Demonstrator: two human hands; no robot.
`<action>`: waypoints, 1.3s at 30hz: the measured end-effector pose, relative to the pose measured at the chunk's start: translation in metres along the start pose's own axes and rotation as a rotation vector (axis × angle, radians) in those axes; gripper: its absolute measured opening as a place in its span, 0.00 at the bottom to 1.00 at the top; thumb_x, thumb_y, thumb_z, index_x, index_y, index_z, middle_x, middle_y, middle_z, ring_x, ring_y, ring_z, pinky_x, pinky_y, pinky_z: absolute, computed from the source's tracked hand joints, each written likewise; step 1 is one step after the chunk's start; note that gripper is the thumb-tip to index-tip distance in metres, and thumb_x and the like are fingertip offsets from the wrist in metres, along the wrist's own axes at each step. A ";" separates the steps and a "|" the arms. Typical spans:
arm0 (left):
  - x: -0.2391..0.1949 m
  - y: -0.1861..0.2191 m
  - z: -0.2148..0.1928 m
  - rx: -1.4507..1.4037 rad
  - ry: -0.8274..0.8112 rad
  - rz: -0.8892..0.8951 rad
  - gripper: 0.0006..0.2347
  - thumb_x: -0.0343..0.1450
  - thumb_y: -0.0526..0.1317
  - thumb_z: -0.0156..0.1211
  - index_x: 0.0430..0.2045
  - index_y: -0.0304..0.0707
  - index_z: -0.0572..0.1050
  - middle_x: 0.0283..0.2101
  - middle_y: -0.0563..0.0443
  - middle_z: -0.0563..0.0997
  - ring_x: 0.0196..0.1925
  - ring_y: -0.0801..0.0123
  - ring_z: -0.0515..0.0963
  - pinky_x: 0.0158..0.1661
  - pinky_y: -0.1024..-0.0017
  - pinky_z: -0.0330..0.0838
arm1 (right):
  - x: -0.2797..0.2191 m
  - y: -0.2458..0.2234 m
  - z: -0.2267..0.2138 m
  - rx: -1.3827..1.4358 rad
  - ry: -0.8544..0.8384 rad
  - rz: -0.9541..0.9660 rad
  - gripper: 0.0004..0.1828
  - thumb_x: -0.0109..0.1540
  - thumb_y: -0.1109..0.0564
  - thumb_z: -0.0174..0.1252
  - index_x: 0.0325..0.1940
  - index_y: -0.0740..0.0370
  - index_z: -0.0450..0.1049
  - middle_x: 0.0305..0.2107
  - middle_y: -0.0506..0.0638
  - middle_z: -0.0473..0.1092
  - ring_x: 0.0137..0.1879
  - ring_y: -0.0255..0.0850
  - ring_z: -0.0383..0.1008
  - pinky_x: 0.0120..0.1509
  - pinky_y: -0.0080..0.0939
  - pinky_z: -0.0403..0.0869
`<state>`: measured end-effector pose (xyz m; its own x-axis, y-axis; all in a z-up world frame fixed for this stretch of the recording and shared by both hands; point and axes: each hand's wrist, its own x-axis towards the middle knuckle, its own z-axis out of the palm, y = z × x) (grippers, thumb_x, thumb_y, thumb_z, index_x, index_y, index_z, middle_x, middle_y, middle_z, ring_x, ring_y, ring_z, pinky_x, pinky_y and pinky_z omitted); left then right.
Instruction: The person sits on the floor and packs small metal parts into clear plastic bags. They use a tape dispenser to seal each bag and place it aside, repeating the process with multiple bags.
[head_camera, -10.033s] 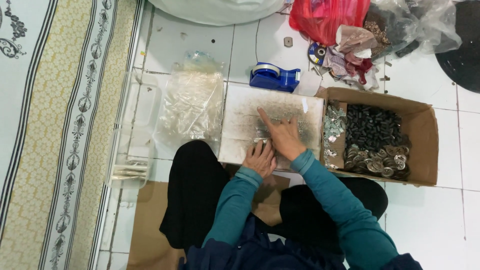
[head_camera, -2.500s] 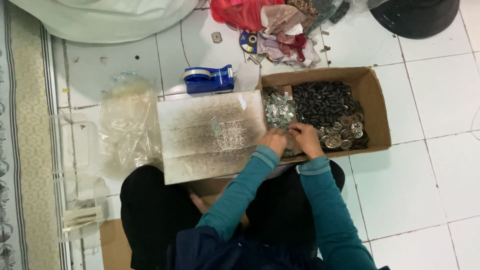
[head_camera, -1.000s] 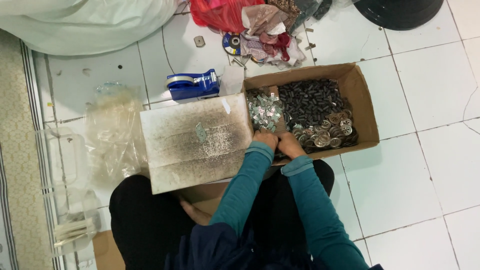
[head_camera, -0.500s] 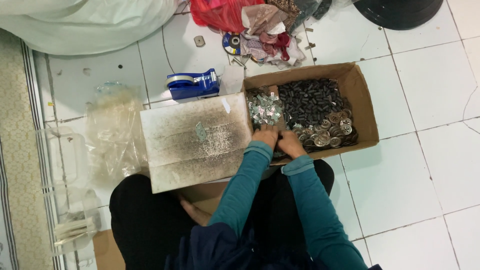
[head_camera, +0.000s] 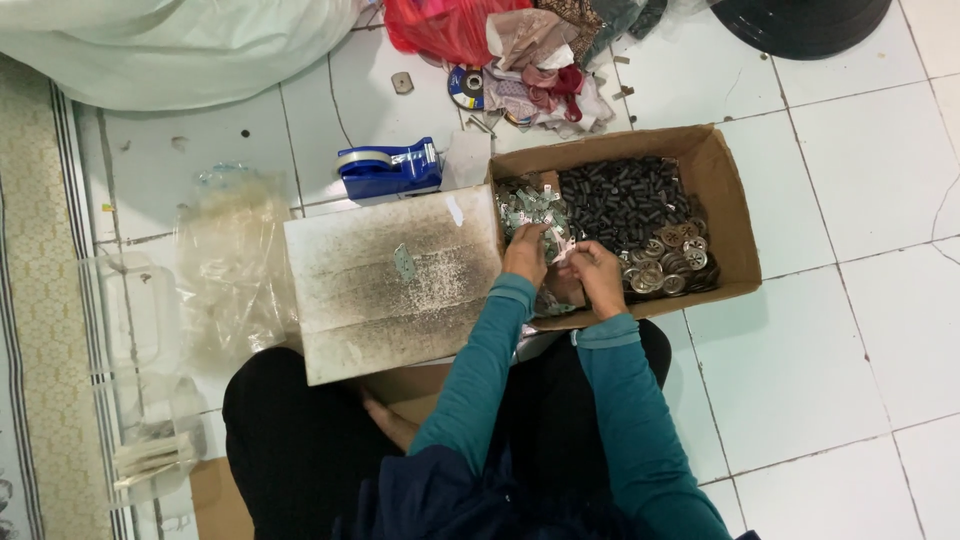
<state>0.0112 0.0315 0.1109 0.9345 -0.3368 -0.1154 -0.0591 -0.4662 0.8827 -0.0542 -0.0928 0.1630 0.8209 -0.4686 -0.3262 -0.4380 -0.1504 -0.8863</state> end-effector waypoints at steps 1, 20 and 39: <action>0.004 -0.012 0.007 -0.001 0.001 -0.001 0.18 0.74 0.28 0.50 0.58 0.44 0.72 0.60 0.42 0.72 0.63 0.48 0.75 0.63 0.57 0.72 | -0.005 -0.008 0.000 -0.001 -0.001 0.000 0.09 0.57 0.58 0.57 0.39 0.57 0.80 0.23 0.50 0.72 0.29 0.34 0.72 0.35 0.33 0.73; -0.072 -0.003 -0.095 -0.537 0.148 -0.288 0.12 0.73 0.51 0.66 0.38 0.44 0.82 0.37 0.46 0.84 0.45 0.60 0.82 0.49 0.62 0.76 | -0.069 -0.067 0.047 0.168 -0.193 -0.125 0.04 0.62 0.59 0.64 0.40 0.60 0.80 0.27 0.52 0.76 0.34 0.34 0.77 0.41 0.32 0.77; -0.129 -0.073 -0.209 -0.084 0.363 -0.391 0.09 0.74 0.42 0.64 0.41 0.37 0.84 0.39 0.40 0.86 0.46 0.48 0.84 0.46 0.52 0.80 | -0.106 -0.087 0.182 -0.506 -0.347 -0.201 0.11 0.60 0.44 0.63 0.38 0.48 0.85 0.34 0.51 0.81 0.46 0.51 0.81 0.48 0.47 0.77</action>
<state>-0.0315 0.2798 0.1561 0.9432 0.1602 -0.2911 0.3321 -0.4283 0.8404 -0.0365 0.1283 0.2144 0.9384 -0.0927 -0.3328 -0.3126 -0.6378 -0.7039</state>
